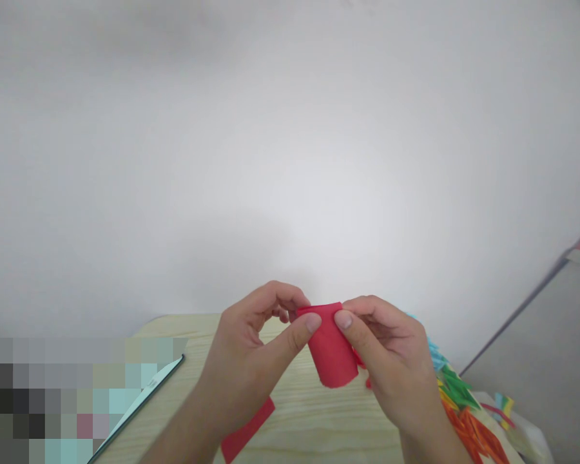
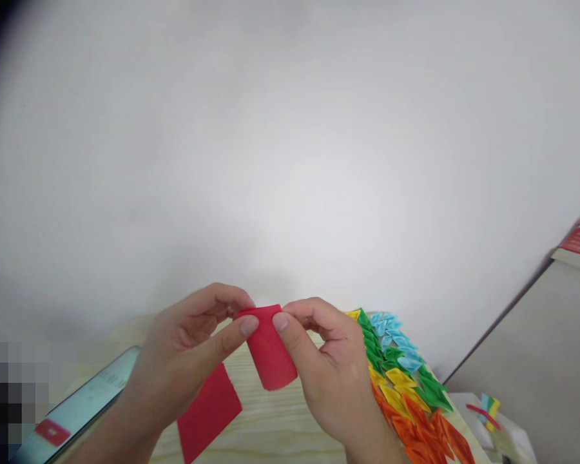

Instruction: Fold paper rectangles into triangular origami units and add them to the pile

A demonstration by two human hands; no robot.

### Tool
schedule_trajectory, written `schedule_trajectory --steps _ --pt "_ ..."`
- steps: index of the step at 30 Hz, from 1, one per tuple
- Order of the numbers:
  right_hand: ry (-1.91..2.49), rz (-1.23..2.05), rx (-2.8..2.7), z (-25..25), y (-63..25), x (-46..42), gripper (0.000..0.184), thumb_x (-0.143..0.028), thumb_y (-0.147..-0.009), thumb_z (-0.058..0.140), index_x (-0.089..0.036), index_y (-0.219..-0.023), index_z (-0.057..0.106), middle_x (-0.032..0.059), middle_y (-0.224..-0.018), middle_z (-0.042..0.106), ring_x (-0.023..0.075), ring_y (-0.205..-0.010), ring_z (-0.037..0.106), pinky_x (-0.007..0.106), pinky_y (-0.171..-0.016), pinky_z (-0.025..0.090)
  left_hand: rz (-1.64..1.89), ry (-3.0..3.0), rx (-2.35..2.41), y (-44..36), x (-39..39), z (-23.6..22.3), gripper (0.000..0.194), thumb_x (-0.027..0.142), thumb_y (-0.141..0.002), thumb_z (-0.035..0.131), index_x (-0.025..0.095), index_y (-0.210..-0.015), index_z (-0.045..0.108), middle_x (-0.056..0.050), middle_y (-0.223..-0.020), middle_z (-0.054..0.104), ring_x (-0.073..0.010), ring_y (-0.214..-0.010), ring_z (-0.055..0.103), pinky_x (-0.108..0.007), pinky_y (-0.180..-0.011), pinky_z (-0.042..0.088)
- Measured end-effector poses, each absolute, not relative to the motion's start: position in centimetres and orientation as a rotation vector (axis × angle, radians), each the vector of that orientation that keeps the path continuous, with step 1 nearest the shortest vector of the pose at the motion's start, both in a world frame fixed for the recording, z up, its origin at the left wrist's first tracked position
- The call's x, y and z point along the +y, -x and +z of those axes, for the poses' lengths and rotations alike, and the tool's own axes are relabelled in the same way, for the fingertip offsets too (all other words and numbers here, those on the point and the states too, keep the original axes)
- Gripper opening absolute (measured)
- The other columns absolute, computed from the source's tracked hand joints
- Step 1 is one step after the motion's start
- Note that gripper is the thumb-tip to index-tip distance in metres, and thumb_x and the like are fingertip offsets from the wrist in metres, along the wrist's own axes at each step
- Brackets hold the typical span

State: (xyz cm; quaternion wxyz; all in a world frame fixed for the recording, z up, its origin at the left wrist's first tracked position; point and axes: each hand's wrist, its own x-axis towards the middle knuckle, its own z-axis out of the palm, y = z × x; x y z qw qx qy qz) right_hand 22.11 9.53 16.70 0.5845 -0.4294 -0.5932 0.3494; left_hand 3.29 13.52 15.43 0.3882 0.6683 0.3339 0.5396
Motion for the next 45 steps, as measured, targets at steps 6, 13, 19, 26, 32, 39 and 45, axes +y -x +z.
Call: schedule_trajectory --steps 6,13,19,26,32,39,45 --pt "1.016 0.786 -1.378 16.81 -22.19 9.55 0.016 -0.037 -0.097 0.072 -0.023 -0.092 0.078 0.0012 -0.08 0.075 0.0146 -0.072 0.065 0.024 -0.064 0.05 1.342 -1.648 0.866 -3.22 13.45 15.63 0.015 0.038 -0.091 0.077 0.024 -0.092 0.073 0.0 -0.081 0.071 -0.0156 -0.078 0.064 -0.029 -0.075 0.053" --pt "1.039 0.792 -1.371 16.78 -22.18 9.44 0.019 -0.04 -0.096 0.073 -0.022 -0.091 0.079 0.0025 -0.078 0.075 0.0163 -0.072 0.066 0.026 -0.063 0.051 1.323 -1.631 0.84 -3.27 13.44 15.72 0.014 0.036 -0.092 0.076 0.023 -0.092 0.074 -0.002 -0.081 0.071 -0.0162 -0.076 0.064 -0.027 -0.068 0.053" --pt "1.064 0.782 -1.375 16.91 -22.24 9.38 0.02 -0.04 -0.096 0.072 -0.022 -0.09 0.078 0.0032 -0.077 0.075 0.0171 -0.071 0.065 0.027 -0.061 0.05 1.332 -1.634 0.833 -3.26 13.34 15.79 0.013 0.036 -0.091 0.077 0.023 -0.09 0.074 -0.002 -0.081 0.07 -0.0164 -0.077 0.064 -0.027 -0.069 0.053" --pt "1.045 0.812 -1.396 17.0 -22.41 9.47 0.021 -0.04 -0.096 0.072 -0.02 -0.088 0.077 0.003 -0.076 0.074 0.0157 -0.067 0.063 0.026 -0.057 0.047 1.276 -1.704 0.837 -2.98 13.49 16.07 0.017 0.039 -0.093 0.075 0.022 -0.087 0.073 -0.001 -0.079 0.068 -0.0157 -0.077 0.062 -0.027 -0.071 0.051" --pt "1.08 0.828 -1.456 17.42 -22.6 9.57 0.02 -0.037 -0.095 0.072 -0.019 -0.086 0.076 0.0035 -0.075 0.073 0.0155 -0.066 0.062 0.026 -0.056 0.047 1.155 -1.741 0.836 -2.46 13.75 16.28 0.019 0.04 -0.093 0.074 0.022 -0.085 0.074 -0.001 -0.078 0.07 -0.0155 -0.074 0.063 -0.027 -0.069 0.051" --pt "1.071 0.773 -1.401 16.89 -22.56 9.83 0.022 -0.041 -0.096 0.072 -0.021 -0.088 0.075 0.0025 -0.077 0.074 0.0159 -0.068 0.065 0.026 -0.059 0.048 1.156 -1.603 0.755 -3.19 14.16 16.11 0.016 0.037 -0.093 0.073 0.022 -0.091 0.077 -0.004 -0.085 0.075 -0.0182 -0.078 0.065 -0.029 -0.069 0.052" --pt "1.077 0.749 -1.357 16.69 -22.42 10.06 0.022 -0.041 -0.095 0.073 -0.021 -0.088 0.076 0.0038 -0.08 0.077 0.0182 -0.072 0.067 0.029 -0.065 0.053 1.17 -1.703 0.795 -3.34 14.09 16.28 0.026 0.042 -0.095 0.07 0.02 -0.084 0.076 -0.002 -0.081 0.068 -0.0164 -0.074 0.06 -0.028 -0.068 0.05"
